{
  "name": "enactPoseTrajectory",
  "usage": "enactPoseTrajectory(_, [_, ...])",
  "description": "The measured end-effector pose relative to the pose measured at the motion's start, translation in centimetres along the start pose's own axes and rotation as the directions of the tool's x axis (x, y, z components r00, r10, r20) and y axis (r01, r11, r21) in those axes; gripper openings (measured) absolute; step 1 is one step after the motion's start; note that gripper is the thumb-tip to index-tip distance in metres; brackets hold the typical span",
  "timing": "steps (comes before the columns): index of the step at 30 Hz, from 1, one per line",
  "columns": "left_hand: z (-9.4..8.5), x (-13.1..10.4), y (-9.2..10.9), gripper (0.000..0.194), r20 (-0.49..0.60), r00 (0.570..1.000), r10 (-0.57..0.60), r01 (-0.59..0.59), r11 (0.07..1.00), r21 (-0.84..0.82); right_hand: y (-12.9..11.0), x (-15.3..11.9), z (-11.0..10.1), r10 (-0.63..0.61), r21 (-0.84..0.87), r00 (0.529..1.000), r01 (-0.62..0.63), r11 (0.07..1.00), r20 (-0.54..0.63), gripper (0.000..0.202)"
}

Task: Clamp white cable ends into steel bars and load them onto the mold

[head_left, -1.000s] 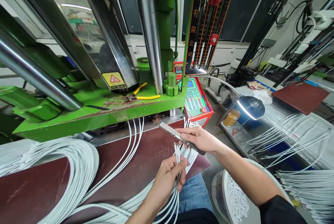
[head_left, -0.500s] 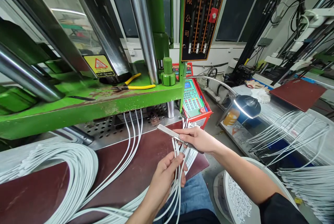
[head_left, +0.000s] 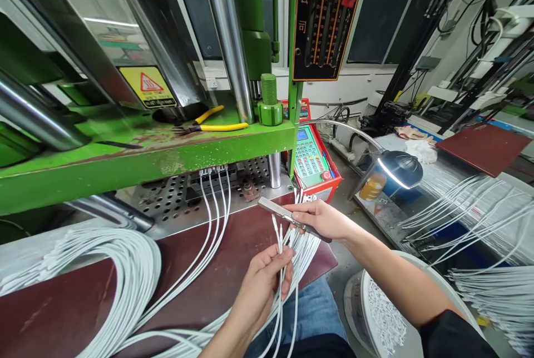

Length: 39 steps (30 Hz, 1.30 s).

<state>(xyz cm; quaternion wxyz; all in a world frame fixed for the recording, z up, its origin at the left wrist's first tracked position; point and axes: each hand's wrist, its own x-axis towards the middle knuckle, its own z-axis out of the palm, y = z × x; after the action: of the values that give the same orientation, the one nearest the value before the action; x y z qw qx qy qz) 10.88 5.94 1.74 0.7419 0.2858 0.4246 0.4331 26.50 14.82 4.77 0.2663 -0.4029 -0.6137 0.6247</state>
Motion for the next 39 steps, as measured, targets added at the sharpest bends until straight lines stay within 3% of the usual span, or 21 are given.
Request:
enactPoseTrajectory(6, [-0.3,0.1,-0.3,0.021,-0.021,0.999,-0.031,0.031,0.999,-0.019,-0.1,0.0,0.3,0.009,0.025,0.999,-0.01,1.0,0.04,0.046])
enactPoseTrajectory(13, [-0.2,0.3,-0.2,0.021,-0.095,0.995,0.003,-0.003,1.0,-0.003,0.7,0.2,0.2,-0.057,-0.133,0.998,0.059,0.989,0.021,0.04])
enactPoseTrajectory(20, [-0.2,0.4,0.1,0.024,-0.08,0.997,0.006,-0.005,1.0,0.02,0.4,0.3,0.3,0.01,-0.008,0.999,-0.01,1.0,0.04,0.043])
enactPoseTrajectory(30, [-0.1,0.6,-0.1,0.024,-0.109,0.994,0.015,-0.011,0.999,0.037,1.6,0.5,0.3,-0.109,-0.199,0.993,0.116,0.973,0.047,0.041])
enactPoseTrajectory(33, [-0.3,0.6,-0.2,0.024,-0.085,0.995,0.052,-0.052,0.999,0.006,1.4,0.5,0.2,-0.095,-0.146,0.994,0.102,0.984,0.055,0.043])
enactPoseTrajectory(39, [-1.2,0.5,0.9,0.024,-0.164,0.978,0.127,-0.143,0.986,-0.089,0.9,0.3,-0.6,-0.054,-0.027,0.998,0.055,0.998,0.046,0.044])
